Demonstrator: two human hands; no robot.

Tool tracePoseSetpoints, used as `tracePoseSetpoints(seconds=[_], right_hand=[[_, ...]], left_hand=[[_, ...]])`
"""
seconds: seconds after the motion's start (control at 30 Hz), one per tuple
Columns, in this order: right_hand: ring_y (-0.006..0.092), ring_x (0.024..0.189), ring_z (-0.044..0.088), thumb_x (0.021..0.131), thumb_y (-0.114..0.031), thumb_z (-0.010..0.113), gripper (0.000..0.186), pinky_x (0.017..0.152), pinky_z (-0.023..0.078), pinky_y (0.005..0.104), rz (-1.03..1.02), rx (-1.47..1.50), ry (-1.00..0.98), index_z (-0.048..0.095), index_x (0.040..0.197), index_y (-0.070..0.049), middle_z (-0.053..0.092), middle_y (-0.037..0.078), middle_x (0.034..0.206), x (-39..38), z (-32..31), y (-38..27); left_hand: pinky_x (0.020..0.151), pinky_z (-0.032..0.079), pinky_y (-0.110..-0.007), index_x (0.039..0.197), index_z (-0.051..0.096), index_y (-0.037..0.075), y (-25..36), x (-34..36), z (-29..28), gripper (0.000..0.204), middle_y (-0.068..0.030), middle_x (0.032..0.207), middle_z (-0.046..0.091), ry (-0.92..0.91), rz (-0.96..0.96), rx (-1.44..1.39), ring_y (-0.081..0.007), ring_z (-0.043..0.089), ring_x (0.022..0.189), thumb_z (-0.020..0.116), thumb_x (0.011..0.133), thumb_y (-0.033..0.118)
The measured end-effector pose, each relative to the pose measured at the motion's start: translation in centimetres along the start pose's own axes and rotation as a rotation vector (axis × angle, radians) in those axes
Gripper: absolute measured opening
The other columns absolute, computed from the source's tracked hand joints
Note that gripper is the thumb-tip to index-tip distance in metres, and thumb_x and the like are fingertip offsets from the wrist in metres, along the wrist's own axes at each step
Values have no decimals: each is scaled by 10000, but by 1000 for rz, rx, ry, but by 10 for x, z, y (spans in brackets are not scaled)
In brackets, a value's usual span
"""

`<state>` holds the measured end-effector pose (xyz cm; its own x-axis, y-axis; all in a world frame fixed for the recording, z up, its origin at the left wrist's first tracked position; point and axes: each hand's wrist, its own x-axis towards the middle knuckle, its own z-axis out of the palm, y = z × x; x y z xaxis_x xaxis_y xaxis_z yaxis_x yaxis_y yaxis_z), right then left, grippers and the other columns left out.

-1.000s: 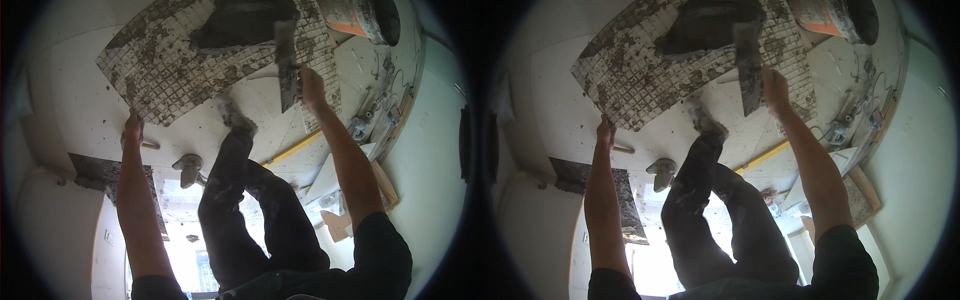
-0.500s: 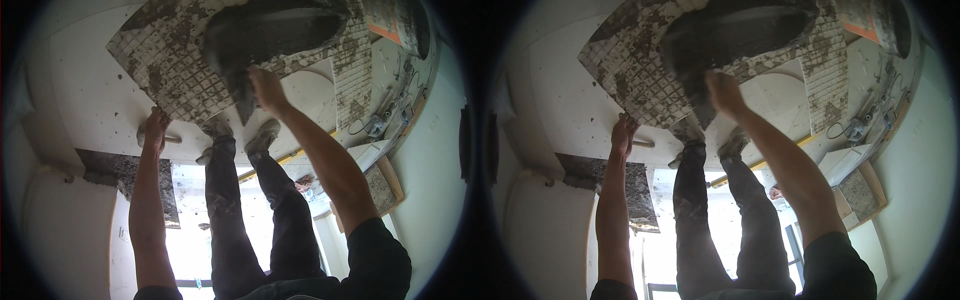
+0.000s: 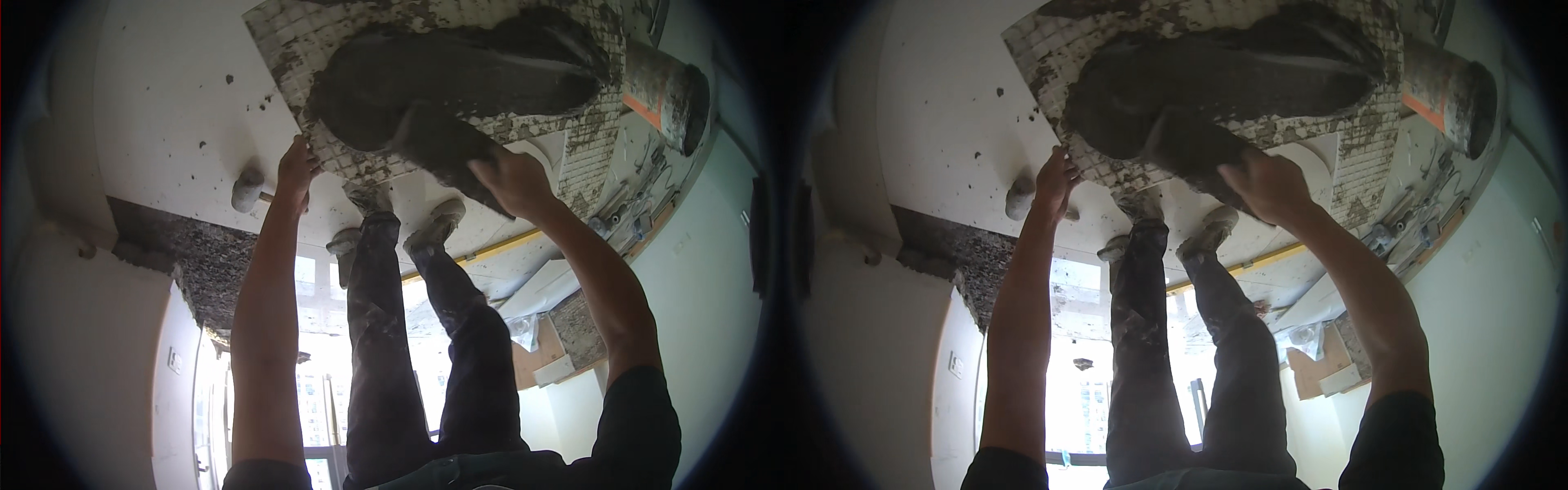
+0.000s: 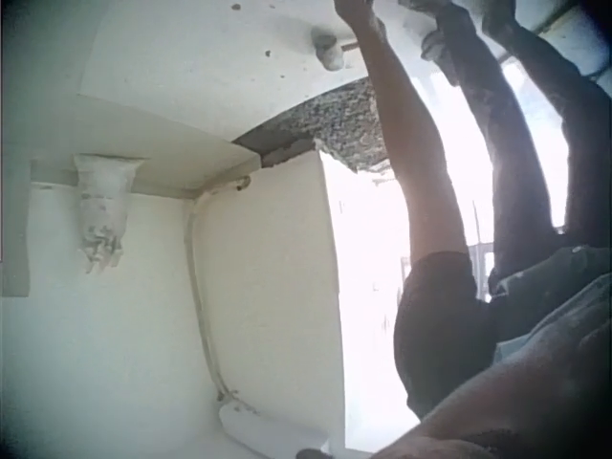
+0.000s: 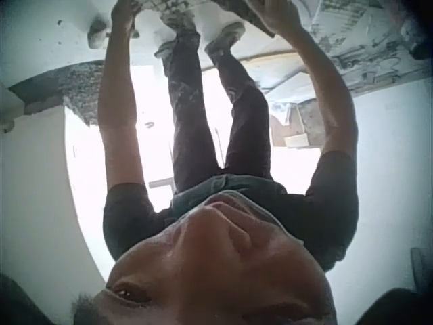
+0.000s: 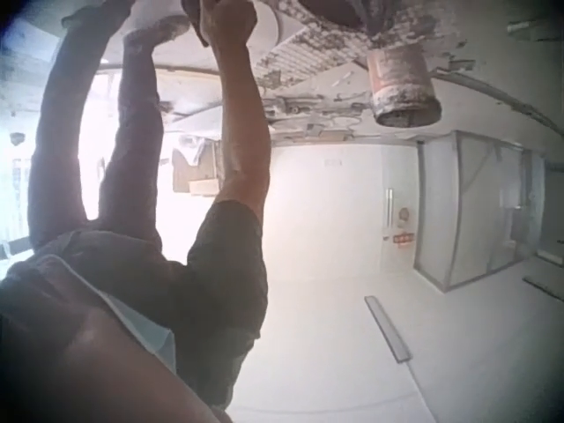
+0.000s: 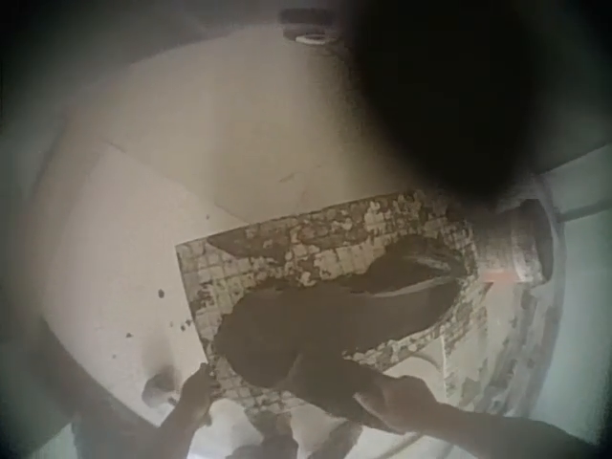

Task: Applying mortar to a large floor tile using a trowel.

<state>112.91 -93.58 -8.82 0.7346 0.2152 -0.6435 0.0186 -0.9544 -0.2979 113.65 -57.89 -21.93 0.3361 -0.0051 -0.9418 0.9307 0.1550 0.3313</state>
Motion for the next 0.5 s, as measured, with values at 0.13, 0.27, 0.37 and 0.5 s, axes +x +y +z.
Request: tracePoseSetpoints(seconds=[0.13,0.27,0.37,0.5], right_hand=[[156,425,440,981,-487,488,456,406,360,331,509,830,118,505,731,-106,453,0,544,-16,-5,8],[112,417,368,976,-544,423,465,376,269,282,944,1397,334,460,717,-160,372,-34,545,3,-23,68],[126,429,416,959,-560,427,465,380,294,284,949,1596,380,477,749,-148,393,-21,564,33,-27,78],[97,434,340,951,-599,401,469,385,228,267,866,1681,216,453,767,-171,350,-44,558,60,2,43]], left_hand=[[659,403,-281,1139,597,127,-19,26,-49,407,24,897,605,-23,24,-25,-80,481,725,391,1036,462],[893,443,-324,1299,524,70,-14,17,-28,470,-46,1188,616,-74,-32,-209,-163,579,1034,418,1032,443],[969,428,-352,1338,502,64,-12,18,-19,498,-61,1266,601,-80,-34,-162,-194,576,1122,446,1022,445],[981,417,-358,1364,478,64,-5,11,-21,520,-55,1295,586,-31,-82,-72,-195,568,1142,442,1022,454]])
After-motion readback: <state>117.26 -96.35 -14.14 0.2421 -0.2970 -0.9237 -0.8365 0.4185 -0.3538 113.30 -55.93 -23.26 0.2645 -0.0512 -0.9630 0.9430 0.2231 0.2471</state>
